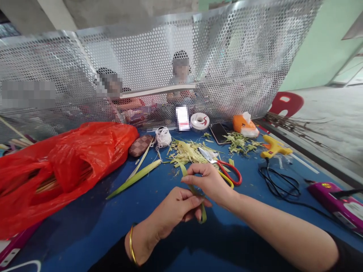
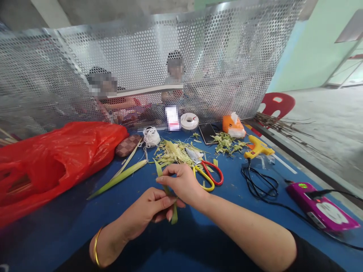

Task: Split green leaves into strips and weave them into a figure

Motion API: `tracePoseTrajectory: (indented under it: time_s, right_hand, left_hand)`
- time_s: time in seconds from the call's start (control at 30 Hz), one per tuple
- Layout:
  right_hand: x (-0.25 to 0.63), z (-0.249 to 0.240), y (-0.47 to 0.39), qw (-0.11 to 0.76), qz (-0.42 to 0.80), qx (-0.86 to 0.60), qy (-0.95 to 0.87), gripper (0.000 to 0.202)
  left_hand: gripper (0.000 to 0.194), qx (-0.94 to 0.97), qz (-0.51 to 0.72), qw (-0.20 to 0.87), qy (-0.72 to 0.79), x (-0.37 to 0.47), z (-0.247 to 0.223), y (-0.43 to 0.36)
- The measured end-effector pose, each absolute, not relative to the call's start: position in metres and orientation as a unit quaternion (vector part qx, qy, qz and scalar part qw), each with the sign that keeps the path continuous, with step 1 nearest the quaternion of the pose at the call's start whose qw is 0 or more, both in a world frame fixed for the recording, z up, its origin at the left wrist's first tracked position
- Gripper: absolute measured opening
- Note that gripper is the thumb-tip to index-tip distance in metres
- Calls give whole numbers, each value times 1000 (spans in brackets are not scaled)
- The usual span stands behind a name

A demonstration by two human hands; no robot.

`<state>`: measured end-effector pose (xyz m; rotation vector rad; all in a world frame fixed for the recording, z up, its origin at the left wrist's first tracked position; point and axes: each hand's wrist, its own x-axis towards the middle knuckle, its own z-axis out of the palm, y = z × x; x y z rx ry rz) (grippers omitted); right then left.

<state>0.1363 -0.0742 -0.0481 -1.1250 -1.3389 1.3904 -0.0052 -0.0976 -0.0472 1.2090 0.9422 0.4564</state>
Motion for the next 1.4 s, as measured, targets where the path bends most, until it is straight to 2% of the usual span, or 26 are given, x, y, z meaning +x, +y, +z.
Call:
tracePoseTrajectory:
  time_s: [0.33, 0.47, 0.6, 0.8, 0.9, 1.07, 1.3, 1.4]
  right_hand:
    - [129, -51, -76, 475, 503, -460, -557, 21]
    - [129, -50, -75, 476, 539, -449, -530, 20]
    - [134, -46, -72, 446, 608, -456, -472, 23]
    - [135, -48, -72, 440, 604, -441, -496, 24]
    - [133, -50, -74, 433, 556, -463, -537, 23]
    - [131, -51, -79, 476, 416, -464, -620, 19]
    - [128, -53, -80, 489, 384, -434, -651, 20]
    - [136, -50, -73, 499, 353, -435, -661, 12]
  left_hand:
    - [41, 544, 195, 704, 413, -6, -58, -96]
    - [44, 522, 214, 710, 422, -4, -57, -97]
    - [48, 458, 283, 732, 418, -2, -54, -95]
    - [41, 439, 311, 690, 484, -1, -56, -96]
    - [40, 469, 295, 665, 501, 0, -55, -99]
    - [39, 504, 272, 661, 484, 0, -53, -101]
    - [37, 474, 256, 688, 486, 2, -58, -101]
    - [37, 417, 305, 702, 490, 1, -59, -98]
